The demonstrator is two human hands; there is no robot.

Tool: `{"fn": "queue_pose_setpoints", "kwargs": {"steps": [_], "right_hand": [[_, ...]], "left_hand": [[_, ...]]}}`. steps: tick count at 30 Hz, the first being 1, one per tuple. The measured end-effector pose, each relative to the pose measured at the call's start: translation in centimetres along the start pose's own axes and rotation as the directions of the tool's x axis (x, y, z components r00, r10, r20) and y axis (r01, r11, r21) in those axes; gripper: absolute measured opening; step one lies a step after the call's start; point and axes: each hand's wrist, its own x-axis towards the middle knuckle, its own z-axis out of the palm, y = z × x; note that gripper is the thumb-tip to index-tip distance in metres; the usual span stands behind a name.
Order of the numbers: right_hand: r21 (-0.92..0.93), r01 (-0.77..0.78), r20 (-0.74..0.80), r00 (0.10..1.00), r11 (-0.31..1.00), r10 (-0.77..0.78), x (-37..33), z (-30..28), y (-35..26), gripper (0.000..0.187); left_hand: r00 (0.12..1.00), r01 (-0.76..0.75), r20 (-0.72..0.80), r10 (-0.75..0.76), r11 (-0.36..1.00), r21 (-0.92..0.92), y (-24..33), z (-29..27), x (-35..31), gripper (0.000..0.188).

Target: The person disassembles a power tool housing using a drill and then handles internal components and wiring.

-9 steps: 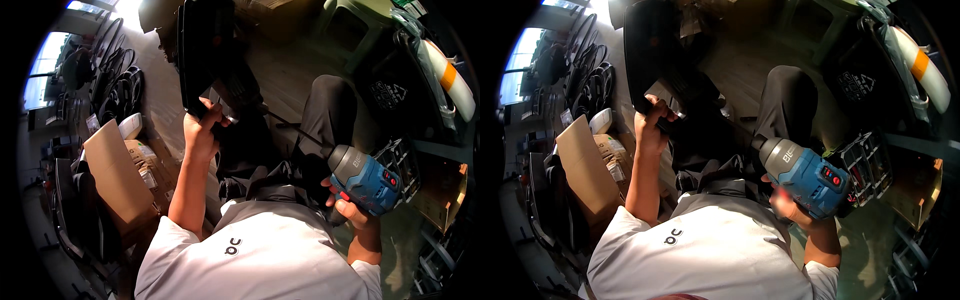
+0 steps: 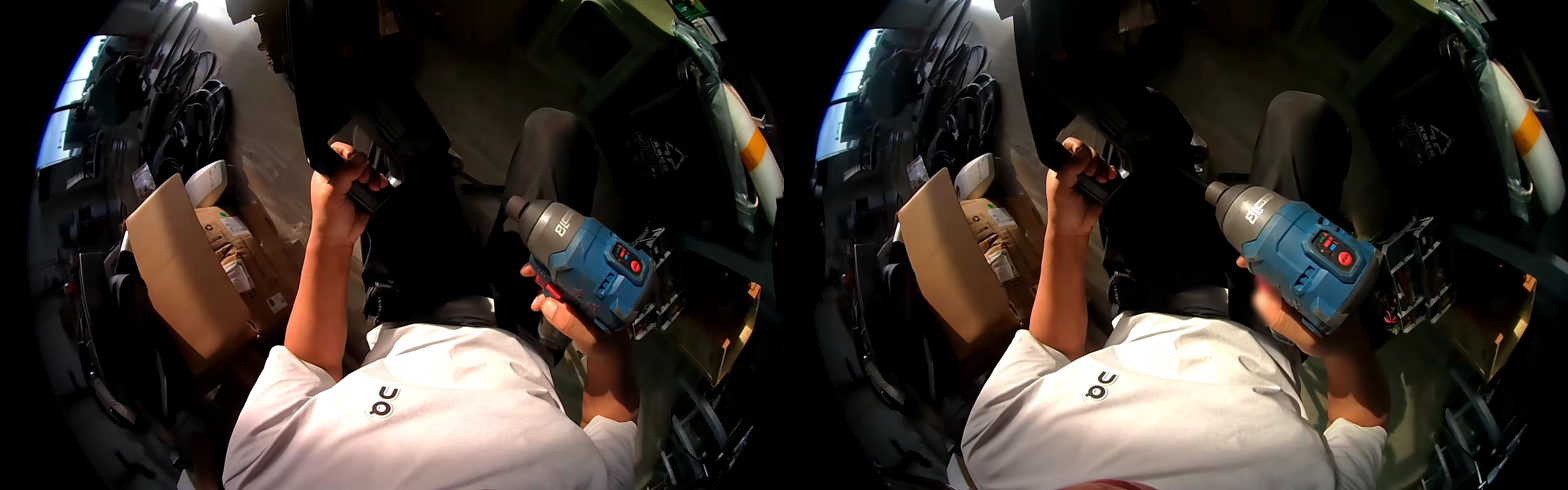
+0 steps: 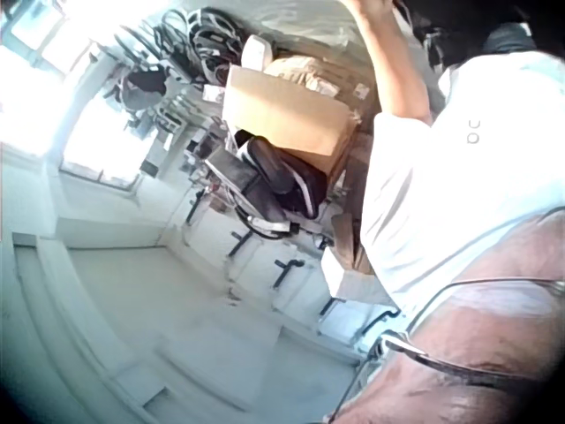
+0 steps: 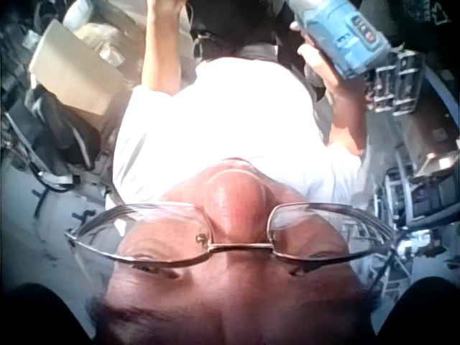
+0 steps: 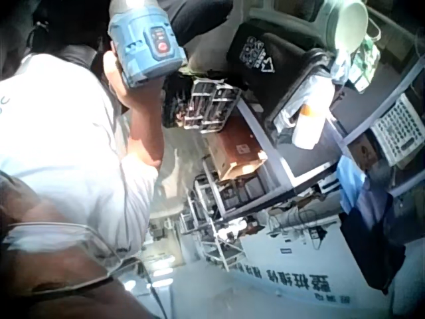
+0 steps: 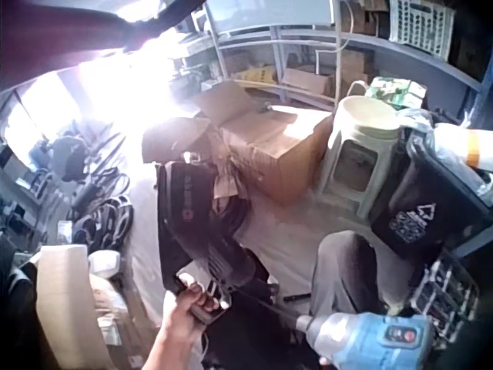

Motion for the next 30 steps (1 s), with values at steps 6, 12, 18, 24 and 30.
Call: {"fn": "queue_pose_setpoints", "kwargs": {"steps": [6,12,18,24,30], "right_hand": [[-0.27,0.112,0.039,0.994,0.956,-0.105,0.9,0.3,1.0,0.052],[-0.393,0.268,0.127,0.963,0.88,-0.236,1.6,1.1,-0.6,0.041],[-0.531,0.343,0.139,0.937,0.775,-0.32,1.7,1.9,-0.9,0.022],[-0.679,0.463,0.324,0.885,0.569,-0.333,1.2,1.7,1.1,0.051],[-0.701,0.401,0.28,0.915,0.59,-0.289,2.3,2.0,-0.8,0.056]], "left_hand": [[0.998,0.064,0.008,-0.064,0.997,-0.036,-0.2,-0.8,1.5,0.011],[0.996,0.051,0.074,-0.051,0.999,-0.002,-0.4,-1.6,2.2,0.008],[0.995,0.053,0.085,-0.051,0.999,-0.015,-0.5,-1.9,2.3,0.009],[0.992,0.05,0.117,-0.048,0.999,-0.018,-0.6,-2.1,2.4,0.009],[0.987,0.056,0.15,-0.047,0.997,-0.051,-0.6,-3.3,2.5,0.009]]}}
